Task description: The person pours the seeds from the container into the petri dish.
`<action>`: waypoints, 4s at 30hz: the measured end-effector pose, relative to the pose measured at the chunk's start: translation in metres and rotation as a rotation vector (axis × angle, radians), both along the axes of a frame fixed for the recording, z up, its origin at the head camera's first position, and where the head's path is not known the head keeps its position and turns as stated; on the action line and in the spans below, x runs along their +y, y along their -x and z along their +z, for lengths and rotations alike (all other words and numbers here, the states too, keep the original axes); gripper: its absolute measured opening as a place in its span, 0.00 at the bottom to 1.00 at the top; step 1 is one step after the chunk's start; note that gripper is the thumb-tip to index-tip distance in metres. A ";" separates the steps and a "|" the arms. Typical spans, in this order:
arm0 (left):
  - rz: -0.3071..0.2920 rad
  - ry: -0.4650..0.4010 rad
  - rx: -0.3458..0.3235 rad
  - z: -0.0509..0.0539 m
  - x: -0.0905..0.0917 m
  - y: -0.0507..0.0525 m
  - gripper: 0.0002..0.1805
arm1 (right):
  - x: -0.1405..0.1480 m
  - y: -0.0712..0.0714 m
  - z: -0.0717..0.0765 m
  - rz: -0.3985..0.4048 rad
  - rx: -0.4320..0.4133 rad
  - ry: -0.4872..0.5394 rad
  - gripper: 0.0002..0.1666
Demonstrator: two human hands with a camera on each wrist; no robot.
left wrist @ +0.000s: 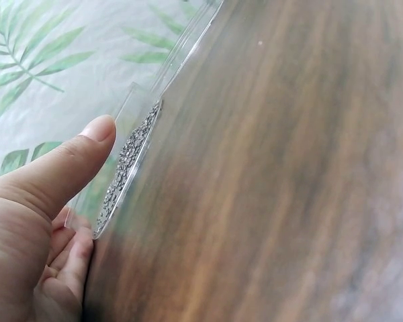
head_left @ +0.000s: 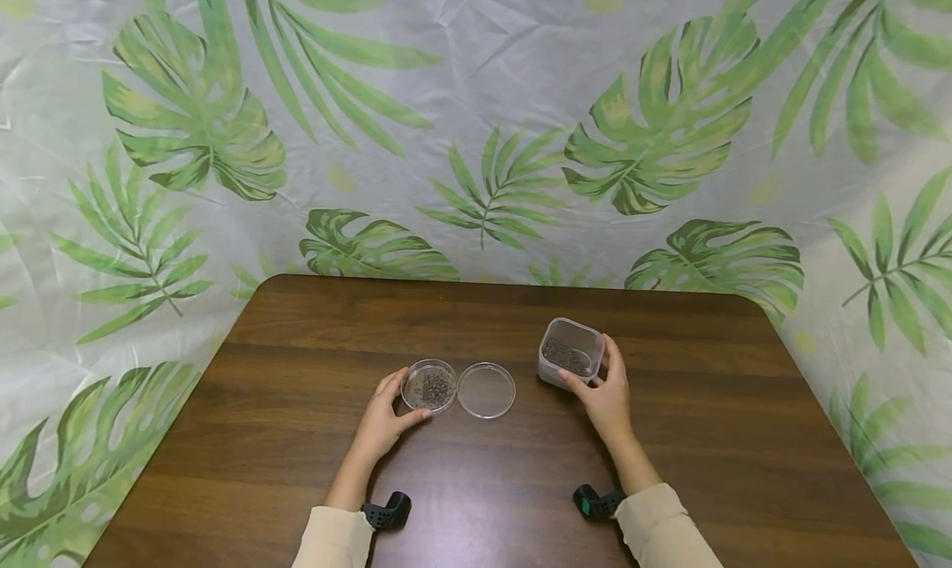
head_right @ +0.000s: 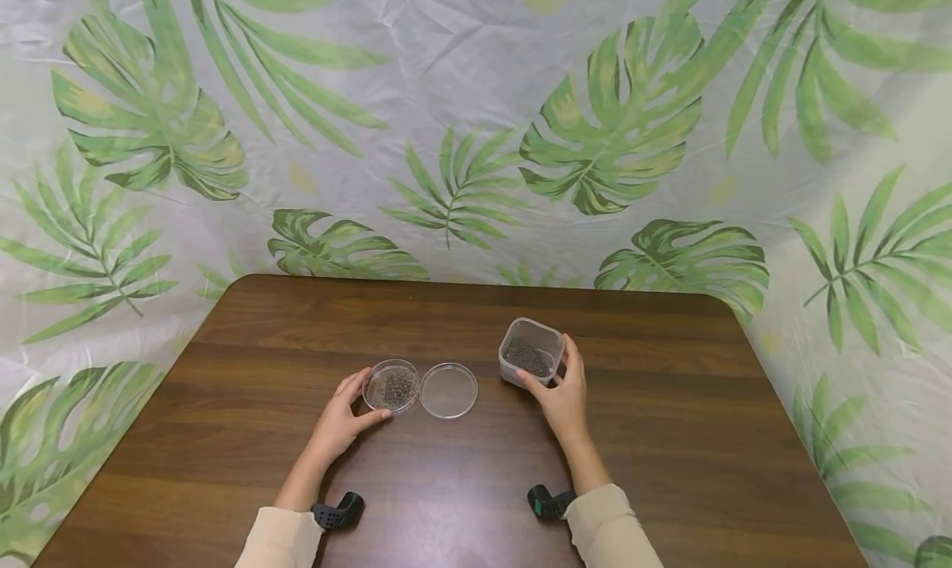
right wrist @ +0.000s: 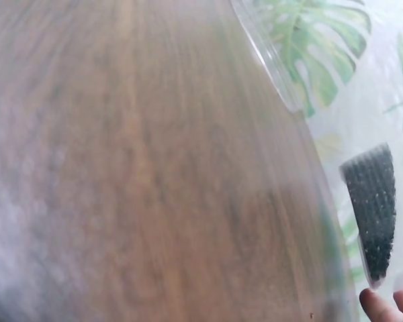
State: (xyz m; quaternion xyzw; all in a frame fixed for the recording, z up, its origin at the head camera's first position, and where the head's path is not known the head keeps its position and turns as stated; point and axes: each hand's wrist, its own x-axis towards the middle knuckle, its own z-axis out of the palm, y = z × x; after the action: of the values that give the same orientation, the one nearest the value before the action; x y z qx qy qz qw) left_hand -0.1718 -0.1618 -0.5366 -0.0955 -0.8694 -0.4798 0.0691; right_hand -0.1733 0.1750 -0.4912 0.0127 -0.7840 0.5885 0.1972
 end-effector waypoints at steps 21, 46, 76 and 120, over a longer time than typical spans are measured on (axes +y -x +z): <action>0.007 0.000 -0.006 0.000 0.000 0.001 0.46 | 0.014 0.009 -0.024 -0.053 -0.015 0.012 0.54; 0.012 0.008 -0.010 -0.002 0.001 0.001 0.46 | 0.019 0.015 -0.039 -0.107 -0.017 -0.016 0.56; 0.015 0.006 -0.026 0.000 0.001 -0.001 0.46 | 0.017 0.012 -0.037 -0.032 -0.020 0.132 0.57; 0.010 0.004 -0.002 -0.003 0.001 0.001 0.46 | -0.019 -0.009 0.017 0.049 0.357 0.140 0.51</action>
State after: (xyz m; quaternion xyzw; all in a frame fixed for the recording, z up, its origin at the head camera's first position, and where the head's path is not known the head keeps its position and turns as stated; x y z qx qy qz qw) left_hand -0.1730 -0.1611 -0.5391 -0.0908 -0.8710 -0.4777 0.0702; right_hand -0.1641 0.1557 -0.4747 0.1222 -0.6933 0.6346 0.3190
